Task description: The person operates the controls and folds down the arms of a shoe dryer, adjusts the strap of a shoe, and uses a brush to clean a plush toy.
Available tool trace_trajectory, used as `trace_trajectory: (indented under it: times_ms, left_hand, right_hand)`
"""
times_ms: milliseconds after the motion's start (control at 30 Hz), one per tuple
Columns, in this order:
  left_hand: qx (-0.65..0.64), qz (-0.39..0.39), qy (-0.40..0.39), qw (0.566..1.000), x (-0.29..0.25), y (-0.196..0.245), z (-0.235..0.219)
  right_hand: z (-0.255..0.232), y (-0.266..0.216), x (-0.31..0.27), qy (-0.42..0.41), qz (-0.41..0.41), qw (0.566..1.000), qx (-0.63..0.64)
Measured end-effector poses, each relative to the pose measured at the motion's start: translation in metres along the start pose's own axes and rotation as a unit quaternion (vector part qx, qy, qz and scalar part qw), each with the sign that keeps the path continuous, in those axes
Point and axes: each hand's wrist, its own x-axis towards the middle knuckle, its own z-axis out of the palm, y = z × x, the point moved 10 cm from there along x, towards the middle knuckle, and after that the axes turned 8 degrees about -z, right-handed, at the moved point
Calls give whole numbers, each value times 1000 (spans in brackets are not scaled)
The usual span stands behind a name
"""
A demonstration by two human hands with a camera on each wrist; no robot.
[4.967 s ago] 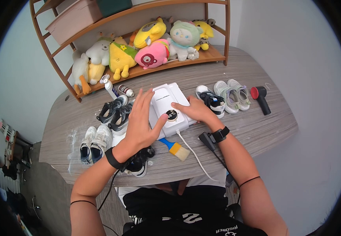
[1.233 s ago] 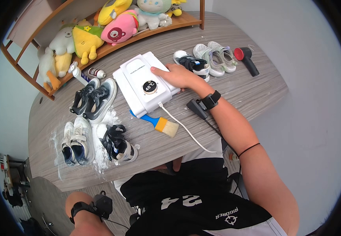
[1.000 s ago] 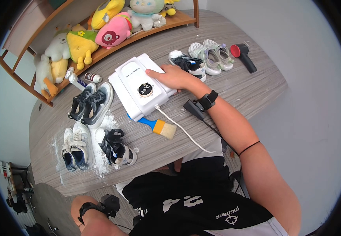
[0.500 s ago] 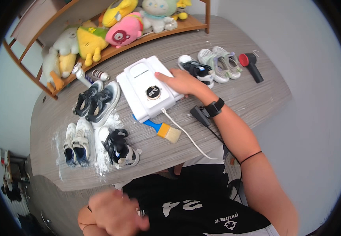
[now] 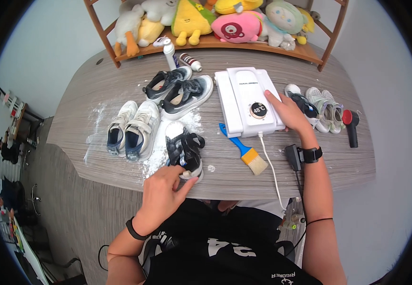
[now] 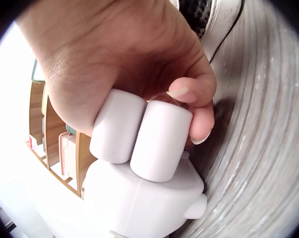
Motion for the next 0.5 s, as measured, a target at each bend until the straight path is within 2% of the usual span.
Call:
trace_trajectory:
  times_ms: [67, 233, 300, 367, 500]
  left_hand:
    - [-17, -8, 24, 1000, 1, -11, -9]
    - [-55, -15, 11, 998, 8, -36, -6]
    - [-24, 16, 71, 997, 15, -38, -10]
    - [-38, 2, 89, 995, 25, -42, -11]
    - [-5, -20, 108, 994, 48, -41, -8]
  right_hand:
    - [2, -1, 1, 1, -3, 1000, 3]
    - [1, -1, 1, -7, 4, 1000, 1]
    - [2, -1, 0, -9, 8, 1000, 4]
    - [-1, 0, 2, 13, -18, 1000, 2]
    - [5, 1, 4, -19, -21, 999, 14]
